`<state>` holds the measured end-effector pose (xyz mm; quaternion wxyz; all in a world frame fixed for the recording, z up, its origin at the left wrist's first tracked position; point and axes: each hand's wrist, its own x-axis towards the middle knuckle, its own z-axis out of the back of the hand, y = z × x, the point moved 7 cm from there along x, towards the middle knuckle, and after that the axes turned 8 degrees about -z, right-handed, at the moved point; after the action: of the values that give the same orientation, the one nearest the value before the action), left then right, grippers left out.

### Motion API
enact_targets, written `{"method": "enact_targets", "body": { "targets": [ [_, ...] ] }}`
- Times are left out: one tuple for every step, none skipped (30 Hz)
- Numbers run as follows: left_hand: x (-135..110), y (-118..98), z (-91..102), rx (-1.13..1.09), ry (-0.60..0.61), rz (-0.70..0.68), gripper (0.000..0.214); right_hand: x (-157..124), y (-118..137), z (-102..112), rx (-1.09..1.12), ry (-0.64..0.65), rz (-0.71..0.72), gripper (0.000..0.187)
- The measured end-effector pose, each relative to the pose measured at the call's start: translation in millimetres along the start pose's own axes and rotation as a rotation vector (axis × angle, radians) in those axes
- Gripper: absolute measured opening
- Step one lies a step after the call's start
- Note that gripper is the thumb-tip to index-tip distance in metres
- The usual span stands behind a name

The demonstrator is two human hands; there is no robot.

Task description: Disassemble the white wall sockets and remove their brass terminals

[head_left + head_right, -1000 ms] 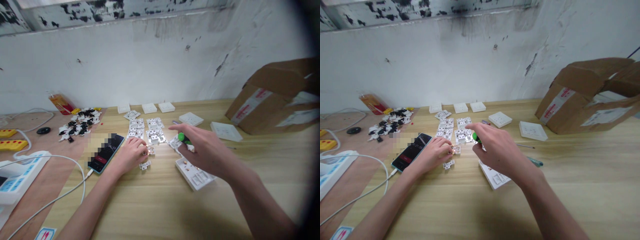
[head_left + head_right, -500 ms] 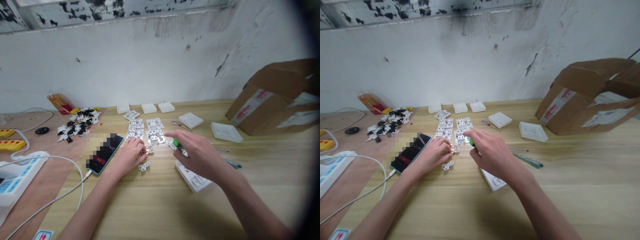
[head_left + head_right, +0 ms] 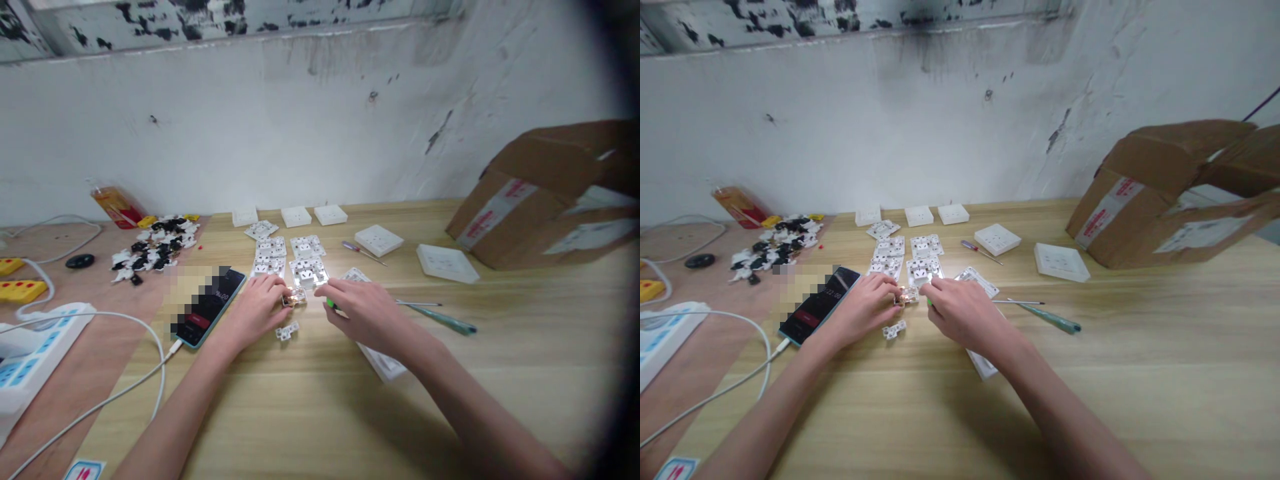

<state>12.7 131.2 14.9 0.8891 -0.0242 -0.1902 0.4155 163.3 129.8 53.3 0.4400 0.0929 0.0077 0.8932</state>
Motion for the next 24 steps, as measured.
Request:
{"method": "enact_targets", "body": {
  "targets": [
    [0, 0, -0.4, 0.014, 0.002, -0.001, 0.013, 0, -1, -2, -0.004, 0.008, -0.007, 0.020],
    [0, 1, -0.6, 0.028, 0.001, -0.003, 0.011, 0, -1, -3, -0.009, 0.012, -0.012, 0.019],
    [0, 1, -0.8, 0.040, 0.001, -0.005, 0.009, 0, -2, -3, -0.015, 0.011, -0.015, 0.018],
    [0, 1, -0.8, 0.051, -0.002, -0.010, 0.007, 1, -2, -4, -0.023, 0.009, -0.018, 0.017],
    [0, 0, -0.8, 0.062, -0.006, -0.016, 0.006, 1, -2, -6, -0.037, 0.010, -0.019, 0.016],
    [0, 0, -0.8, 0.072, -0.010, -0.025, 0.006, 2, -2, -8, -0.055, 0.015, -0.020, 0.015],
    [1, -1, -1.0, 0.081, -0.012, -0.035, 0.005, 4, -2, -11, -0.075, 0.022, -0.021, 0.015],
    [1, -2, -1.3, 0.087, -0.015, -0.044, 0.005, 6, -2, -14, -0.093, 0.032, -0.021, 0.014],
    [2, -4, -1.6, 0.091, -0.016, -0.051, 0.004, 8, -1, -18, -0.108, 0.043, -0.020, 0.014],
    [2, -5, -1.9, 0.094, -0.017, -0.057, 0.004, 11, 1, -22, -0.118, 0.051, -0.017, 0.013],
    [3, -6, -2.3, 0.094, -0.015, -0.061, 0.004, 14, 2, -26, -0.124, 0.056, -0.013, 0.013],
    [3, -8, -2.8, 0.094, -0.011, -0.064, 0.004, 16, 3, -29, -0.127, 0.058, -0.009, 0.013],
    [3, -9, -3.1, 0.093, -0.008, -0.066, 0.003, 19, 5, -32, -0.131, 0.058, -0.005, 0.013],
    [3, -10, -3.3, 0.091, -0.006, -0.068, 0.003, 21, 6, -35, -0.134, 0.056, -0.001, 0.013],
    [3, -11, -3.3, 0.087, -0.005, -0.069, 0.003, 23, 7, -36, -0.136, 0.054, 0.004, 0.013],
    [3, -12, -3.2, 0.082, -0.007, -0.071, 0.003, 24, 8, -38, -0.137, 0.052, 0.011, 0.013],
    [2, -12, -3.0, 0.078, -0.010, -0.073, 0.003, 24, 8, -39, -0.138, 0.049, 0.017, 0.013],
    [2, -13, -2.7, 0.076, -0.016, -0.077, 0.003, 24, 8, -39, -0.138, 0.045, 0.022, 0.013],
    [1, -13, -2.3, 0.076, -0.023, -0.084, 0.003, 24, 8, -39, -0.136, 0.041, 0.026, 0.013],
    [1, -14, -1.8, 0.079, -0.032, -0.093, 0.003, 23, 8, -38, -0.133, 0.036, 0.028, 0.013],
    [0, -14, -1.1, 0.085, -0.041, -0.104, 0.003, 23, 8, -38, -0.130, 0.031, 0.030, 0.014],
    [0, -15, -0.2, 0.093, -0.051, -0.115, 0.003, 22, 7, -37, -0.126, 0.025, 0.030, 0.014],
    [0, -16, 1.1, 0.101, -0.065, -0.125, 0.003, 22, 7, -36, -0.122, 0.019, 0.030, 0.014],
    [-1, -17, 2.7, 0.107, -0.081, -0.132, 0.004, 22, 7, -35, -0.117, 0.012, 0.028, 0.016]
  ]
}}
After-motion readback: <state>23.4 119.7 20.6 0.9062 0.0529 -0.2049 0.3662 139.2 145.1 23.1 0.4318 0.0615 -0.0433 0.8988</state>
